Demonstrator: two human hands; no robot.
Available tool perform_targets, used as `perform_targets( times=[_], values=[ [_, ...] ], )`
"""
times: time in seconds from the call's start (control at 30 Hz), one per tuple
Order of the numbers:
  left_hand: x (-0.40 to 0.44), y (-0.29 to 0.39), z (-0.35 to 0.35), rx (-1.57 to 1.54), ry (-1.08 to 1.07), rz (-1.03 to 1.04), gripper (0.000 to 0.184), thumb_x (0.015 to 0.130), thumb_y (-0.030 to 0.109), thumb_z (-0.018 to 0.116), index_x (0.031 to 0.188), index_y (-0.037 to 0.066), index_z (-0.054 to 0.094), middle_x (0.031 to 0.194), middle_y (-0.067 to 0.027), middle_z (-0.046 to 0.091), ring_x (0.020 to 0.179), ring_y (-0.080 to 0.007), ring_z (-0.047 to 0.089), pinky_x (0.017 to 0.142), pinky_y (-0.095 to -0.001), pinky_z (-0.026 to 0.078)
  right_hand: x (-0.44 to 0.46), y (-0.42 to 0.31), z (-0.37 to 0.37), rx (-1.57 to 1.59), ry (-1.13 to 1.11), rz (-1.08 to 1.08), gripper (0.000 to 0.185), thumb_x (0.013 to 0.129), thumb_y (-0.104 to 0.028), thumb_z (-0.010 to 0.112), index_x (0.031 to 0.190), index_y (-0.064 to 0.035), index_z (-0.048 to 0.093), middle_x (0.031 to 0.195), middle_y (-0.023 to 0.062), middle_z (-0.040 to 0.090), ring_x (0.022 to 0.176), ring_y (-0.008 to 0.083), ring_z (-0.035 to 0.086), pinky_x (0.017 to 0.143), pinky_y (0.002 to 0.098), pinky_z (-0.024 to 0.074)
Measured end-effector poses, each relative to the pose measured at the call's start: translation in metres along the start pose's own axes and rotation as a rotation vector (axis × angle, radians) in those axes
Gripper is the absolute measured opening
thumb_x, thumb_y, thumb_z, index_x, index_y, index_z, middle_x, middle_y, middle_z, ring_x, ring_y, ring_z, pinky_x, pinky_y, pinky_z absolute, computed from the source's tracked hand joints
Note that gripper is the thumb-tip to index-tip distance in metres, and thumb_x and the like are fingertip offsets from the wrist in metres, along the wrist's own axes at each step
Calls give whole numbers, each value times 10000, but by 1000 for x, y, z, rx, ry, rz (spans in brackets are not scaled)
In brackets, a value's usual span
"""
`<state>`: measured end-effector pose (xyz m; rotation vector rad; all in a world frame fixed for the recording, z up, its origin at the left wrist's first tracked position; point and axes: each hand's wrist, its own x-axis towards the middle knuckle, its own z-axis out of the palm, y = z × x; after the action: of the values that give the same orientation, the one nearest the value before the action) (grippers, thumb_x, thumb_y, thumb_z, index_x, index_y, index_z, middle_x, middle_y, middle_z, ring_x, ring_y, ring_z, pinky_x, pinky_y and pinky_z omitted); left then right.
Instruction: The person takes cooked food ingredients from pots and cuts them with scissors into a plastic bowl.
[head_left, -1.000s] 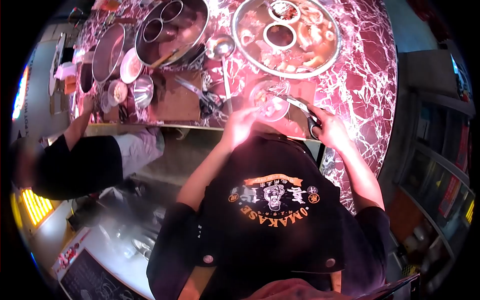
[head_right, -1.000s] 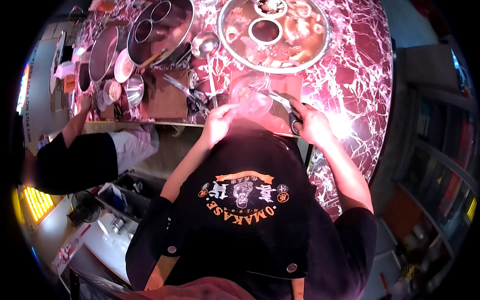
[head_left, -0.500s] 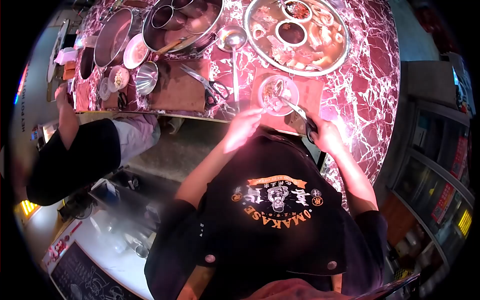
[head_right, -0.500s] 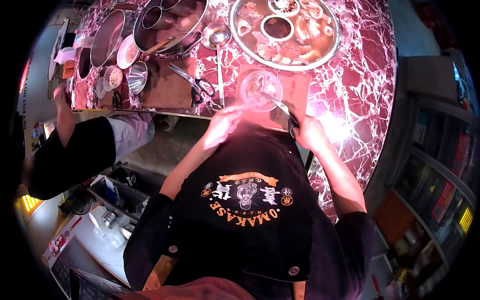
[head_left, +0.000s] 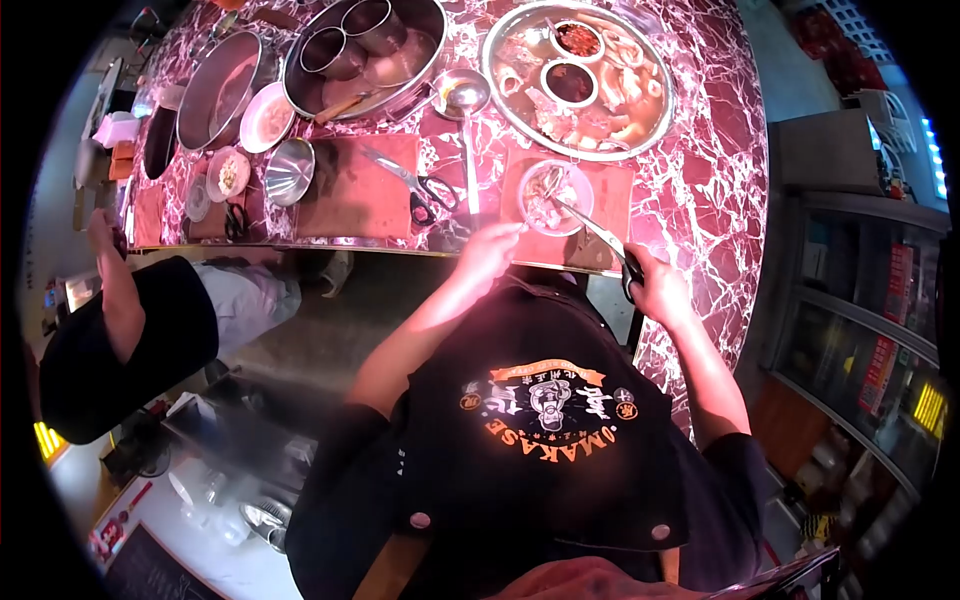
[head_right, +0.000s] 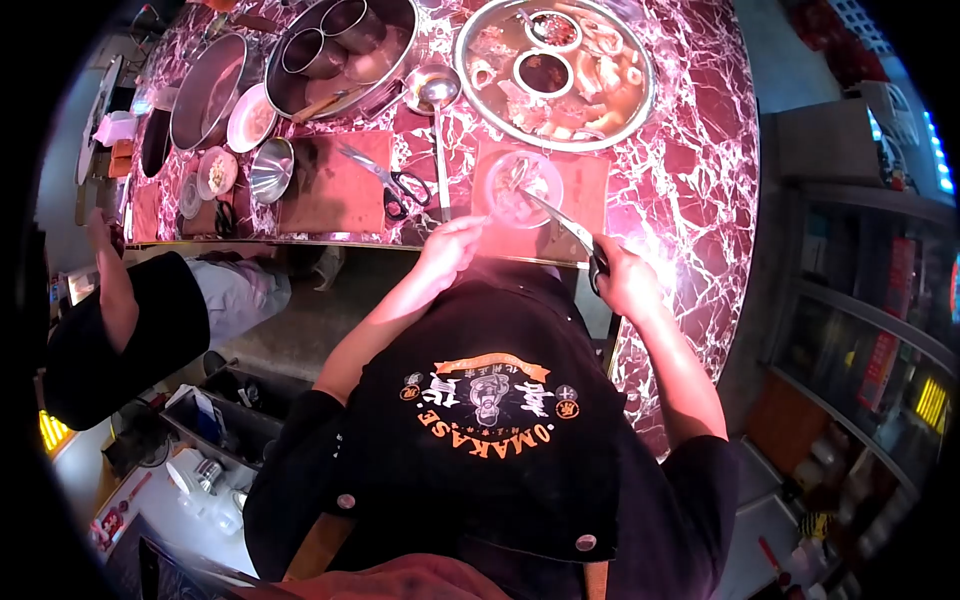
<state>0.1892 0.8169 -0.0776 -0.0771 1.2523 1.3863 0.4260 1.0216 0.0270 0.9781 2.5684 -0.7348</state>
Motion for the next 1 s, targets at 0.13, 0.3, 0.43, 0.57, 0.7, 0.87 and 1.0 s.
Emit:
perform_targets(
  times=[0.13, 0.3, 0.43, 0.57, 0.7, 0.87, 1.0],
  values=[
    [-12, 11, -2, 24, -26, -78, 284, 1035, 124, 578, 1297, 96, 685, 691, 44, 514, 496, -54, 381, 433, -214, 263, -3, -37, 13, -2, 56, 58, 724, 788, -313, 761, 1437, -147, 485, 1294, 222, 643, 1154, 407, 651, 973, 491, 533],
    [-13, 11, -12, 65, -59, -118, 284, 1038, 137, 568, 1293, 108, 689, 723, 45, 536, 507, -52, 388, 437, -209, 268, 5, -38, 52, 54, 166, 55, 700, 785, -250, 751, 1430, -131, 507, 1224, 223, 678, 1100, 405, 675, 955, 484, 542],
    [-16, 16, -21, 66, -99, -142, 279, 1038, 133, 564, 1283, 107, 694, 718, 50, 522, 511, -50, 382, 442, -204, 275, -2, -46, 50, 116, 166, 65, 652, 789, -185, 717, 1404, -76, 534, 1223, 266, 657, 1147, 439, 647, 981, 492, 532],
    [-12, 16, -25, 73, -124, -138, 279, 1040, 132, 564, 1285, 109, 694, 718, 51, 511, 511, -51, 381, 444, -200, 280, 1, -48, 51, 4, 128, 151, 611, 805, -167, 691, 1401, -127, 562, 1188, 219, 689, 1095, 413, 678, 942, 485, 547],
    [-10, 24, -27, 39, -130, -165, 288, 1041, 129, 559, 1299, 104, 686, 736, 40, 517, 514, -52, 388, 442, -197, 291, -17, -35, 37, -4, 38, 255, 607, 811, -163, 701, 1402, -187, 566, 1198, 176, 701, 1064, 377, 703, 920, 480, 555],
    [-9, 26, -28, -9, -155, -199, 295, 1035, 121, 566, 1306, 98, 681, 749, 30, 524, 510, -49, 397, 431, -192, 303, -28, -59, 11, -128, 137, 181, 642, 796, -231, 726, 1408, -171, 541, 1220, 197, 669, 1136, 388, 662, 969, 467, 539],
    [-7, 26, -24, 20, -137, -185, 293, 1034, 112, 565, 1303, 89, 680, 749, 31, 535, 497, -44, 401, 421, -188, 298, 7, -49, 25, -79, 157, 57, 665, 811, -227, 736, 1432, -161, 508, 1257, 207, 640, 1164, 399, 639, 990, 479, 529]
  ],
)
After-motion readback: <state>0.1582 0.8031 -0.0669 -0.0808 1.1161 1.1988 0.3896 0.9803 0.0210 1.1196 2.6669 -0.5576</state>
